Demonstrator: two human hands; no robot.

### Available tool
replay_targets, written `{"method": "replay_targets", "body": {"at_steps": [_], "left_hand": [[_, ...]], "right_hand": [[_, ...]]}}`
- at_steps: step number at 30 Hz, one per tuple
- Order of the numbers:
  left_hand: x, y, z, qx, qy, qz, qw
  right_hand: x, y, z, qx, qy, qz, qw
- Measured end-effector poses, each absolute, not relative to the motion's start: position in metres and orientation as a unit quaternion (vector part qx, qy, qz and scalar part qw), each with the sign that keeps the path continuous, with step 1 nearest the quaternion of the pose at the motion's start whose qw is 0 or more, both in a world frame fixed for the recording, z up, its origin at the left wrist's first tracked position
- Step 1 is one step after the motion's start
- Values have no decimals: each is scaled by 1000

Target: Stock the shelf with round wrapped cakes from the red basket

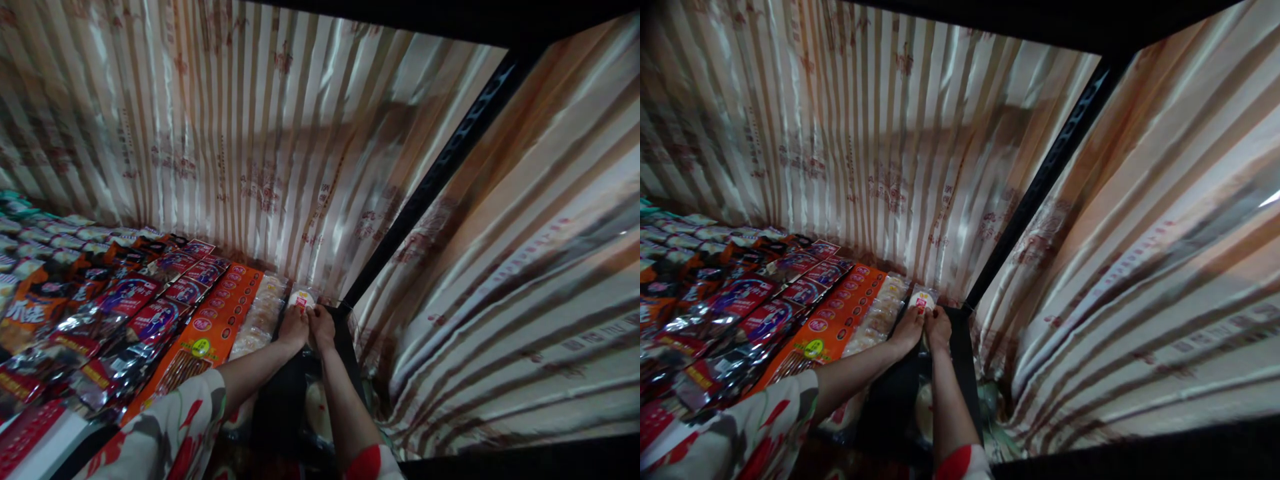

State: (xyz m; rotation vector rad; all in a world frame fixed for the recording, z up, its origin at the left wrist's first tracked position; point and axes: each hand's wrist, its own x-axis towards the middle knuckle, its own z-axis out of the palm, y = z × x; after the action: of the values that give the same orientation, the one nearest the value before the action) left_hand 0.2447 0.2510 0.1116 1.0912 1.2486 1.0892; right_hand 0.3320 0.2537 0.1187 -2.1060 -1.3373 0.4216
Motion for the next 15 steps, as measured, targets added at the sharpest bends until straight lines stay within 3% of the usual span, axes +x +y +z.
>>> {"method": "replay_targets", "body": {"at_steps": [15], "left_hand": [[240,275,100,485,518,438,552]], "right_hand": [[330,283,120,-804,-536,130,221]]}}
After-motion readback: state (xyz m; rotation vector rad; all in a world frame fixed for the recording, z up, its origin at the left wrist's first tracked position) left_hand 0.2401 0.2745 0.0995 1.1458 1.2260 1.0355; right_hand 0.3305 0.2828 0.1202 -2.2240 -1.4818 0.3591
